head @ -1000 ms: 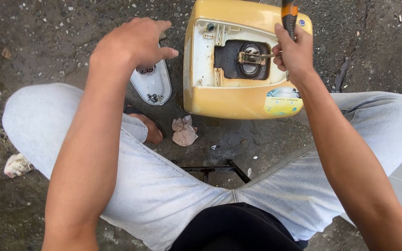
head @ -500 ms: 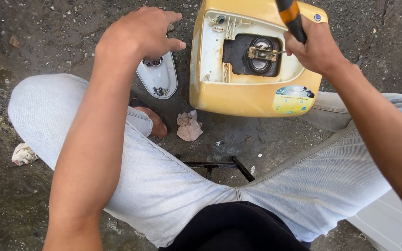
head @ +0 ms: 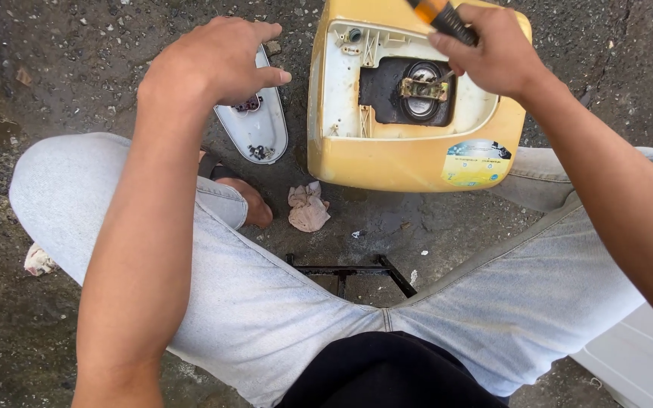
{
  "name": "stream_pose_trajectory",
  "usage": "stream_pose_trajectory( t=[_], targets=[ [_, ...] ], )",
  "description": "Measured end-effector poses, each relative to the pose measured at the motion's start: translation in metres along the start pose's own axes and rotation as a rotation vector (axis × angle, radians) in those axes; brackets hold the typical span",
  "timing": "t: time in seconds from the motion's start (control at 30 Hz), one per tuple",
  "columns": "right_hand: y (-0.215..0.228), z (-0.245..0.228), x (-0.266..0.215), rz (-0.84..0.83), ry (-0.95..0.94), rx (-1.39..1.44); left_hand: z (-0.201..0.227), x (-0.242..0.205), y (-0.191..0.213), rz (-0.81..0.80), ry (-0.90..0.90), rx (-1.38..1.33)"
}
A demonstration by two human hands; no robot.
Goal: Disassembling a water heater by unscrewing the heating element and internal components using a manual screwdriver.
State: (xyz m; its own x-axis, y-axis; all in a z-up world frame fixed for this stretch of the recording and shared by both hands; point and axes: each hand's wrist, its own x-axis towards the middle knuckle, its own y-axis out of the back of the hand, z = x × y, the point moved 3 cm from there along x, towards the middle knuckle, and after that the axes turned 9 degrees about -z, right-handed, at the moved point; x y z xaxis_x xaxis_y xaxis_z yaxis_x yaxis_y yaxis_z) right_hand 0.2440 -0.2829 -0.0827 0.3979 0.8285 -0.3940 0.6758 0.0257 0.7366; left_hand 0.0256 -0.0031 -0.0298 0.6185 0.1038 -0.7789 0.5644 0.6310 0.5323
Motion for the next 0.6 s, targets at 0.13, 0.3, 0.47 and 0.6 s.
stream_pose_trajectory(
  t=[0.13, 0.3, 0.47, 0.6],
  targets=[
    [0.01, -0.025, -0.008, 0.324, 0.019, 0.324, 0.003, -0.008, 0.003, -0.008, 0.02, -0.019],
    [-0.008, -0.022, -0.033, 0.532, -0.555, 0.913, 0.003, -0.005, 0.001, 0.0, 0.011, -0.014],
    [-0.025, -0.03, -0.049, 0.708, -0.783, 1.16, 0.003, -0.005, 0.0, 0.02, -0.013, -0.01],
    [-0.034, -0.028, -0.051, 0.736, -0.848, 1.241, 0.004, -0.008, 0.0, 0.004, -0.003, -0.002]
  ],
)
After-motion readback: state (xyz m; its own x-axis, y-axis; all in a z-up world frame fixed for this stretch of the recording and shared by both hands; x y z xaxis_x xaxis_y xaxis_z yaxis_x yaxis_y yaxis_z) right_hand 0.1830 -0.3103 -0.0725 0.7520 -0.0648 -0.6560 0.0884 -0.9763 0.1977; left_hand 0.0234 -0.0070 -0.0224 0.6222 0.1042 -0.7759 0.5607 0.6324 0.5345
